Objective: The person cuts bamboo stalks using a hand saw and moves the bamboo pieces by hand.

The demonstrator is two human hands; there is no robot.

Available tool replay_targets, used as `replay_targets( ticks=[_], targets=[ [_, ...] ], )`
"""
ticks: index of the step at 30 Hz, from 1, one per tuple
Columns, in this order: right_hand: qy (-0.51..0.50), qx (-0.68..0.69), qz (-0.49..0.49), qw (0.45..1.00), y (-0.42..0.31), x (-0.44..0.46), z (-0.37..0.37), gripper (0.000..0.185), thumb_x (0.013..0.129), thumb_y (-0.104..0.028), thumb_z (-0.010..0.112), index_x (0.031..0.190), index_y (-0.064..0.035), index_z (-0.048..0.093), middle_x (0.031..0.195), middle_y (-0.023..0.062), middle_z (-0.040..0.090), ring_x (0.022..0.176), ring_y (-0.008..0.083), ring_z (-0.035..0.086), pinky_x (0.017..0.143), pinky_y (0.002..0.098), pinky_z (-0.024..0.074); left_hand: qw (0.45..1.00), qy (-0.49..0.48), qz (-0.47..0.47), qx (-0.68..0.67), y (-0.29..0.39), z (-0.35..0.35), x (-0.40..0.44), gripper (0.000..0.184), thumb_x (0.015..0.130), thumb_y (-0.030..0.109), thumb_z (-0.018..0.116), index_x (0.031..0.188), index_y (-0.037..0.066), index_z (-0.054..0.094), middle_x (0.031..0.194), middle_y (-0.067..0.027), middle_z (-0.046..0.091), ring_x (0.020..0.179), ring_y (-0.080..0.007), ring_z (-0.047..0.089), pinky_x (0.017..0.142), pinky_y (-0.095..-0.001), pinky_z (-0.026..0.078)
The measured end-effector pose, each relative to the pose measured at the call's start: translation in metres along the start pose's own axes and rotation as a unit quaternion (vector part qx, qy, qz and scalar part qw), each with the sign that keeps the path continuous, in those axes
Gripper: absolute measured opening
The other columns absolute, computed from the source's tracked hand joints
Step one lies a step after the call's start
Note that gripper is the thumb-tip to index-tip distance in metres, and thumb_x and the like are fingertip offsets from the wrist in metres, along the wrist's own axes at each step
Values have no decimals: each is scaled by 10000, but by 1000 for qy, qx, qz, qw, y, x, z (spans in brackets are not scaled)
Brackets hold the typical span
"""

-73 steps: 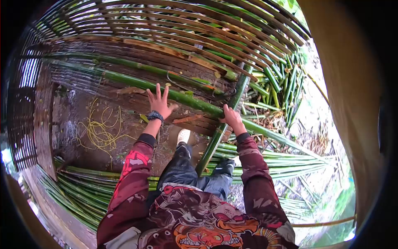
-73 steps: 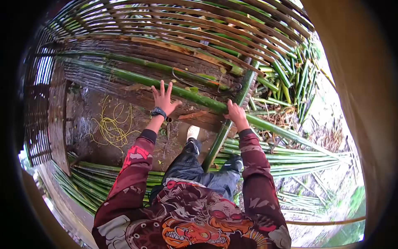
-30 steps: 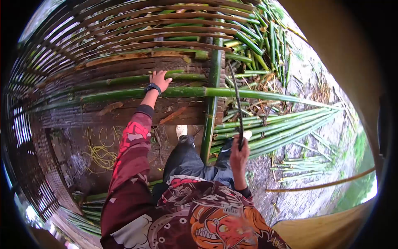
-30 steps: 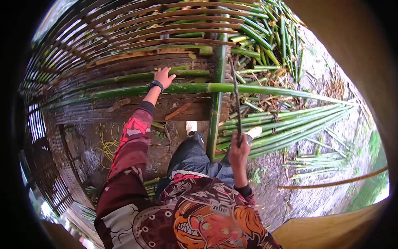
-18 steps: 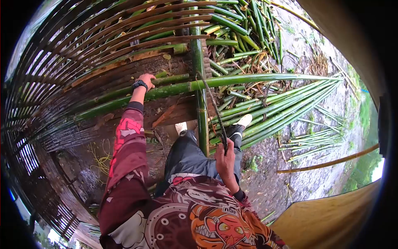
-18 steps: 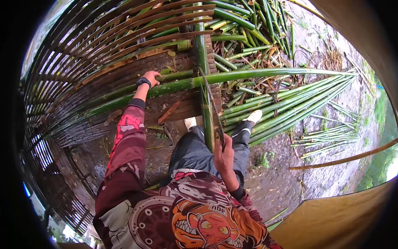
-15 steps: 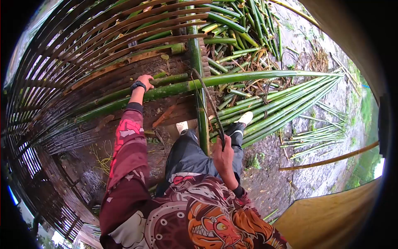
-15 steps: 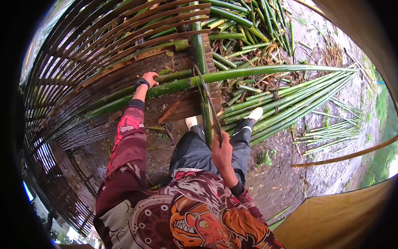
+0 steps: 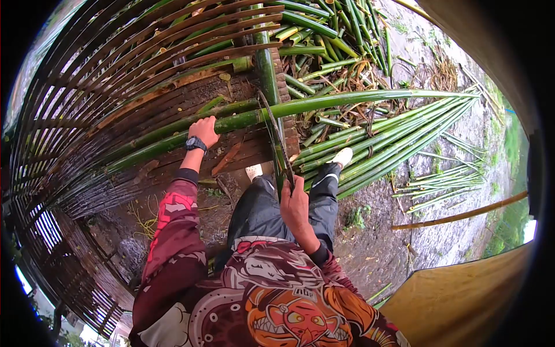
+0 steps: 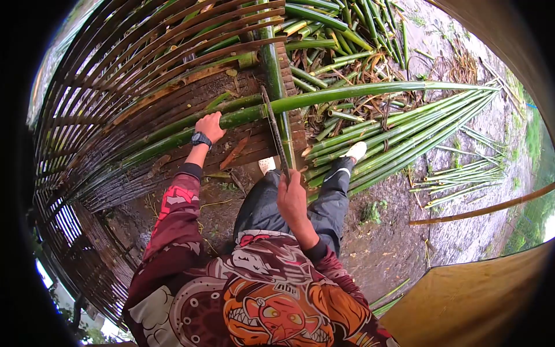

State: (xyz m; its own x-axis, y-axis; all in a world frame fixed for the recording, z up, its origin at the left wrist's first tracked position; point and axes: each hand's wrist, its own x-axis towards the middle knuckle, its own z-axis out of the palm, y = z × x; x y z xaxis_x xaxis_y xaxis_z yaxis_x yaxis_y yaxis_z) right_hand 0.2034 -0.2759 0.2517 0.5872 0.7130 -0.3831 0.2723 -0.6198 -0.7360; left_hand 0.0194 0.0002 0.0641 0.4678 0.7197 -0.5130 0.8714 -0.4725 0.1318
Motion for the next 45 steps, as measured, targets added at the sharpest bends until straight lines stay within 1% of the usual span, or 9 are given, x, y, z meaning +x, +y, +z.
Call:
replay_targets(
  ticks=[9,20,24,26,35,40,43,44,45],
  targets=[
    [13,4,3,1000,21,17,-10,273,1073,-265,563,1196,-24,525,860,270,674,811,495,672,672,530,496,994,99,40,2,3,17,-7,466,805,350,832,1148,106,632,1125,-82,719,1110,-303,675,900,-482,574],
    [82,-80,34,993,66,-1,-94,283,1079,-271,565,1243,-46,514,801,246,675,744,485,673,600,522,473,978,142,117,-94,130,65,-21,420,722,275,843,1024,120,596,993,-80,703,997,-318,693,808,-481,589],
    [41,-62,76,994,79,9,-105,251,1091,-248,544,1229,-40,516,760,237,654,691,474,649,589,521,449,986,109,96,-79,140,67,-19,423,742,289,833,1065,128,613,1033,-91,724,992,-334,705,819,-488,590],
    [74,-85,-18,993,82,16,-102,301,1104,-312,506,1183,-23,534,679,187,602,599,370,637,540,473,425,990,77,85,-78,141,62,-17,431,755,305,827,1077,118,610,1050,-104,727,998,-360,705,824,-517,584],
    [27,-58,30,998,62,13,-113,267,1112,-292,493,1158,-34,543,687,197,596,608,381,623,568,493,424,994,60,83,-30,145,59,-17,460,775,358,837,1079,104,603,1021,-140,737,953,-363,733,798,-503,601],
    [-10,-74,103,992,46,-10,-137,223,1096,-238,515,1186,-36,541,785,276,661,749,501,662,614,556,447,991,87,97,-36,146,61,-20,463,766,350,846,1072,106,600,1002,-130,732,935,-350,735,791,-492,604],
    [-16,-114,17,993,62,54,-107,219,1089,-173,474,1206,-8,558,983,279,641,806,485,661,626,585,451,989,99,104,-19,143,62,-16,461,748,351,851,1048,111,595,982,-111,728,913,-343,735,769,-486,608],
    [-18,-293,-145,945,93,88,-87,230,1067,-136,471,1221,9,560,1058,273,589,795,473,653,612,576,469,987,119,110,-22,142,66,-17,457,742,342,850,1045,112,596,973,-106,726,910,-337,733,762,-480,608],
    [-14,-205,-98,974,99,119,-70,239,1033,-99,496,1232,16,563,1093,264,547,743,458,640,589,546,497,989,99,104,-24,144,65,-21,452,741,340,849,1039,113,597,969,-104,724,910,-333,731,761,-477,607]
  ],
)
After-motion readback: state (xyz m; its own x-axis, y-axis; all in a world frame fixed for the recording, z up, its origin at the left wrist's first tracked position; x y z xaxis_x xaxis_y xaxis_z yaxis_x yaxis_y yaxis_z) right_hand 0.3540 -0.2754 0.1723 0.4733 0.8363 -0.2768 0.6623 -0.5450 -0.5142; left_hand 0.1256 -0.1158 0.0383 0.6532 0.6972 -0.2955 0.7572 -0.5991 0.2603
